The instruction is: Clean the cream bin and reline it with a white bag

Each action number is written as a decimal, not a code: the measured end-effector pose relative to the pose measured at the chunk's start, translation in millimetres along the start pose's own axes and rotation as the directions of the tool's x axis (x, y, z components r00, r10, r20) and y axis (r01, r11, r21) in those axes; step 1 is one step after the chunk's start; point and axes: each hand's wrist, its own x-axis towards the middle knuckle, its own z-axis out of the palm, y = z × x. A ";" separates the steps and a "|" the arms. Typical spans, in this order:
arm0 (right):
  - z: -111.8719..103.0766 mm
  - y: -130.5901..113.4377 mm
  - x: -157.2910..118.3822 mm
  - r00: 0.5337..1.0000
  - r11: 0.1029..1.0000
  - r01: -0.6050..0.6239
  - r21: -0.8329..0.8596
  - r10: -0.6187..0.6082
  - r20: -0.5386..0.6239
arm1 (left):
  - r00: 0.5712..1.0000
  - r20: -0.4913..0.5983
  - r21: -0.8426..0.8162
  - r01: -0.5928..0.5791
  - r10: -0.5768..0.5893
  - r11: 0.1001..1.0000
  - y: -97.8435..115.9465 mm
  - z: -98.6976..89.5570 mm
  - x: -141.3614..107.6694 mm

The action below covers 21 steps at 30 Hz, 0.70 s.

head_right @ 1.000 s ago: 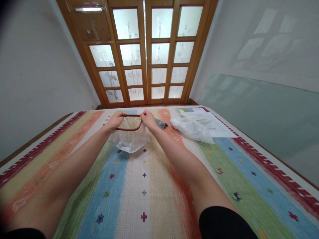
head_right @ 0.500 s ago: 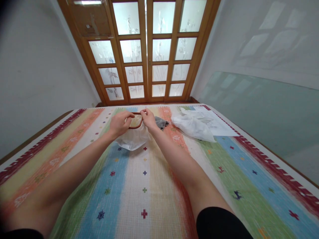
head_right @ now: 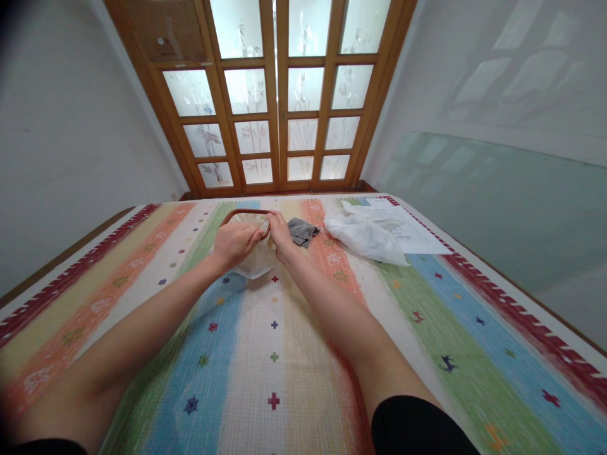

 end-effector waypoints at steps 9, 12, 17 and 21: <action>2.3 2.8 1.9 0.996 0.996 0.085 0.002 -0.085 0.007 | 0.994 -0.055 0.078 -0.089 0.094 0.993 1.2 2.9 -5.1; 0.6 5.1 6.3 0.992 0.993 0.115 0.015 -0.115 0.054 | 0.994 -0.065 0.089 -0.078 0.084 0.993 3.2 3.8 -4.3; 4.1 11.2 15.0 0.995 0.993 0.052 0.109 -0.060 0.074 | 0.998 -0.050 0.050 -0.043 0.045 0.998 7.1 3.1 -4.5; 9.6 7.0 16.7 0.993 0.998 -0.030 0.059 0.023 0.119 | 1.000 -0.022 0.035 0.002 -0.001 0.999 11.1 1.6 -6.6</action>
